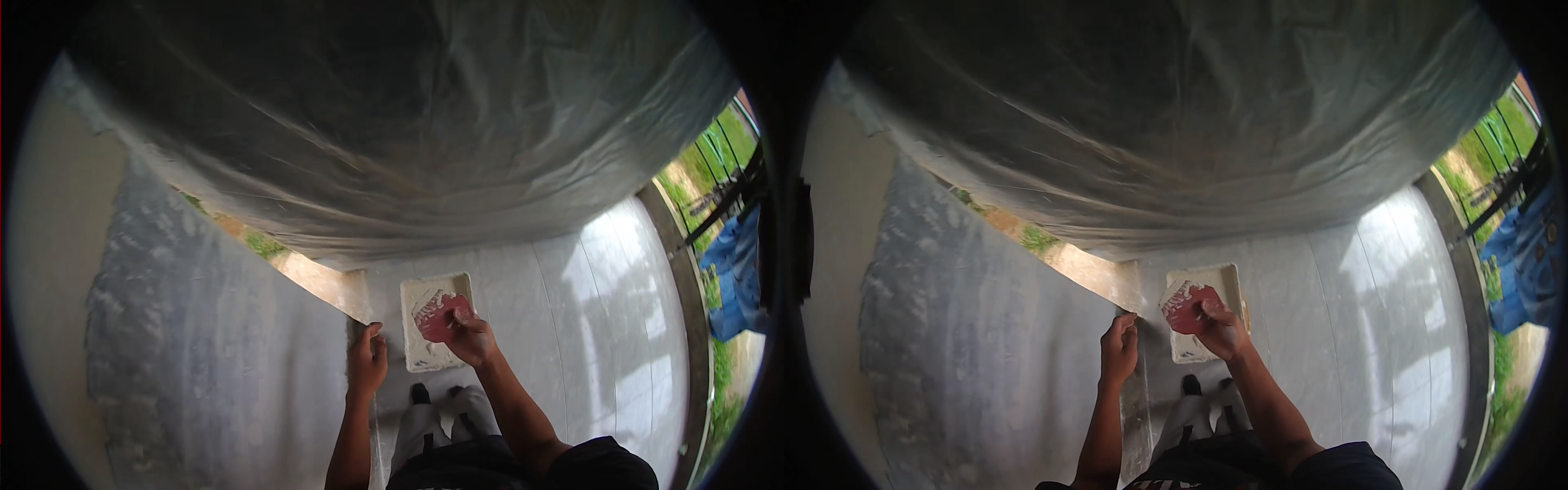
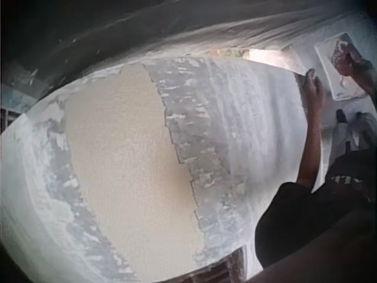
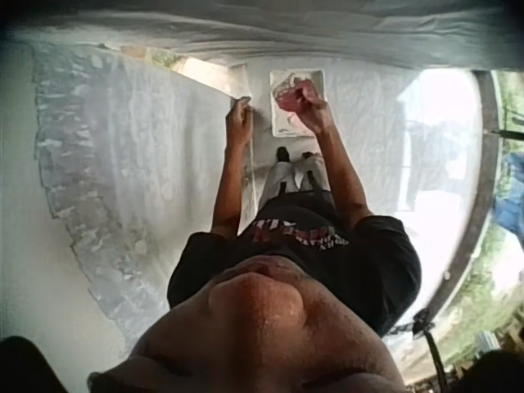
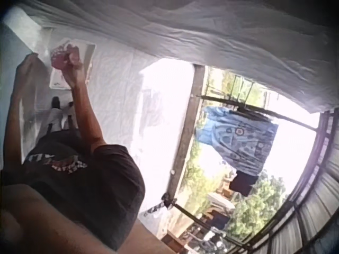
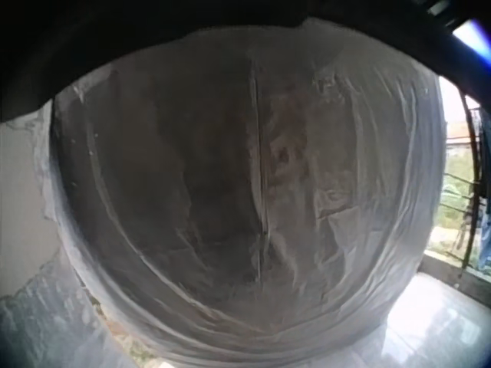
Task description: Applying and smoothing wall putty or plaster on an exterior wall using a handheld spreader tool.
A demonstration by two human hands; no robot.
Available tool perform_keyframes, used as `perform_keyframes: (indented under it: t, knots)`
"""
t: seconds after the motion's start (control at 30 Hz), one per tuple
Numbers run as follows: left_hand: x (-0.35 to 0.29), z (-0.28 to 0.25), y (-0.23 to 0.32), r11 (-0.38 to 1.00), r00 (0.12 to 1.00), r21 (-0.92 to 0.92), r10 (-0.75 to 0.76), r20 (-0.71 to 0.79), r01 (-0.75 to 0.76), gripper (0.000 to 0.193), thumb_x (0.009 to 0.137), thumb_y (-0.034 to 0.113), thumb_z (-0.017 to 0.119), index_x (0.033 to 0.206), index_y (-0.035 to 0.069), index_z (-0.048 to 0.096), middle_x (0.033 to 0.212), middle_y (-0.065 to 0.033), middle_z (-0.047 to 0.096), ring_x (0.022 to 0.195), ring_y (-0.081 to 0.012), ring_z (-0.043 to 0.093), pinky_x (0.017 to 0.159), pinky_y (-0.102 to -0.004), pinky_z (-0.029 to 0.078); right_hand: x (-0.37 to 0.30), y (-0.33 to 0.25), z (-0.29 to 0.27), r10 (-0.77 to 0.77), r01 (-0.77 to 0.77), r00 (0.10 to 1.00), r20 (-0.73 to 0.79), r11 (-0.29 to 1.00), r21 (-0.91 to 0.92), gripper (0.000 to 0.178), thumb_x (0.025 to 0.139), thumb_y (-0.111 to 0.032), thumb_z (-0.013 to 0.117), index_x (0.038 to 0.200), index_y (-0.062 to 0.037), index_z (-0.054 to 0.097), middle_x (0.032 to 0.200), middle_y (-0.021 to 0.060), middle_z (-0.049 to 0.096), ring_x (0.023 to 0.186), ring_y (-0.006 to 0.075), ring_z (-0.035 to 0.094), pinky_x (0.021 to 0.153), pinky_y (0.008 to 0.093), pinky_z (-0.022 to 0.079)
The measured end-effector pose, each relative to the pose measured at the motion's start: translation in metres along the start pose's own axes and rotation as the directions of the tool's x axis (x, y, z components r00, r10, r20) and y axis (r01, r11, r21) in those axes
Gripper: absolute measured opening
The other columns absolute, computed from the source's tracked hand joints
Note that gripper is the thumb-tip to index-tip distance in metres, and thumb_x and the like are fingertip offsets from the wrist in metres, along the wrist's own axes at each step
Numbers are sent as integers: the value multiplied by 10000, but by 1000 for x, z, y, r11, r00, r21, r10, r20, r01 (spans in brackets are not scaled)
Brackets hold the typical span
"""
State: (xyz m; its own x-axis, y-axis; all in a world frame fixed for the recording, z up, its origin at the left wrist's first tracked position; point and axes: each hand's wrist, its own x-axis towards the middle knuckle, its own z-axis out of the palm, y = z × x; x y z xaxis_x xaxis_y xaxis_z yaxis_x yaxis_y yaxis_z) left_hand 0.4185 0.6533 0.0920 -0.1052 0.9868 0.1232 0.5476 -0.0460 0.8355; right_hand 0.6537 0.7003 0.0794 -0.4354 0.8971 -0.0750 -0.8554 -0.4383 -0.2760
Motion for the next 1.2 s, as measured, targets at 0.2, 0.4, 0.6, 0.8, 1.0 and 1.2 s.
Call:
perform_keyframes:
  t: [0.2, 0.4, 0.6, 0.8, 1.0, 1.2]
  knots:
    - [-28, -65, 97, 953, 885, 247, 262, -384, -175, 283, 936, 37, 521, 1197, -22, 615, 1211, -208, 677, 1127, -388, 652, 984, -441, 506, 22, 5, 91, 184, -173, 936, 301, 983, -61, 430, 942, -142, 674, 1332, -8, 552, 1268, 96, 640, 1196, 247, 610, 1074, 441, 448]
    - [-110, -146, 166, 900, 630, 420, 393, -669, -116, 319, 872, -50, 486, 1159, -30, 624, 1192, -197, 694, 1150, -347, 659, 1009, -419, 494, 15, 48, 194, 349, -263, 729, 589, 937, -230, 390, 969, -134, 647, 1305, 55, 583, 1262, 142, 654, 1191, 259, 620, 1063, 440, 457]
    - [-229, -203, 214, 795, 327, 597, 539, -776, 108, 272, 866, -30, 496, 1112, -31, 613, 1176, -205, 697, 1203, -363, 636, 1004, -438, 503, -38, 119, 282, 386, -15, 508, 770, 898, -441, 413, 1009, -152, 610, 1340, 90, 569, 1298, 177, 653, 1191, 251, 616, 1093, 407, 417]
    - [-354, -231, 244, 750, 102, 588, 588, -803, 305, 234, 883, 17, 516, 1095, -27, 606, 1168, -217, 709, 1263, -376, 598, 1038, -445, 465, -114, 205, 356, 332, 150, 197, 922, 919, -364, 422, 1034, -161, 555, 1377, 85, 546, 1371, 214, 614, 1270, 272, 583, 1105, 389, 408]
    - [-460, -255, 266, 571, 112, 605, 670, -734, 555, 195, 905, 93, 535, 1027, -28, 627, 1160, -225, 720, 1331, -367, 538, 1077, -451, 387, -189, 277, 403, 227, 247, 89, 970, 938, -242, 391, 1027, -96, 519, 1388, 51, 551, 1371, 216, 618, 1293, 311, 587, 1103, 392, 417]
    - [-513, -283, 269, 528, 162, 622, 673, -722, 578, 218, 900, 113, 548, 1051, -21, 630, 1185, -205, 719, 1367, -368, 501, 1107, -454, 350, -237, 315, 425, 49, 629, 5, 999, 776, -42, 429, 966, 40, 486, 1391, 60, 542, 1391, 259, 588, 1310, 328, 577, 1111, 383, 406]
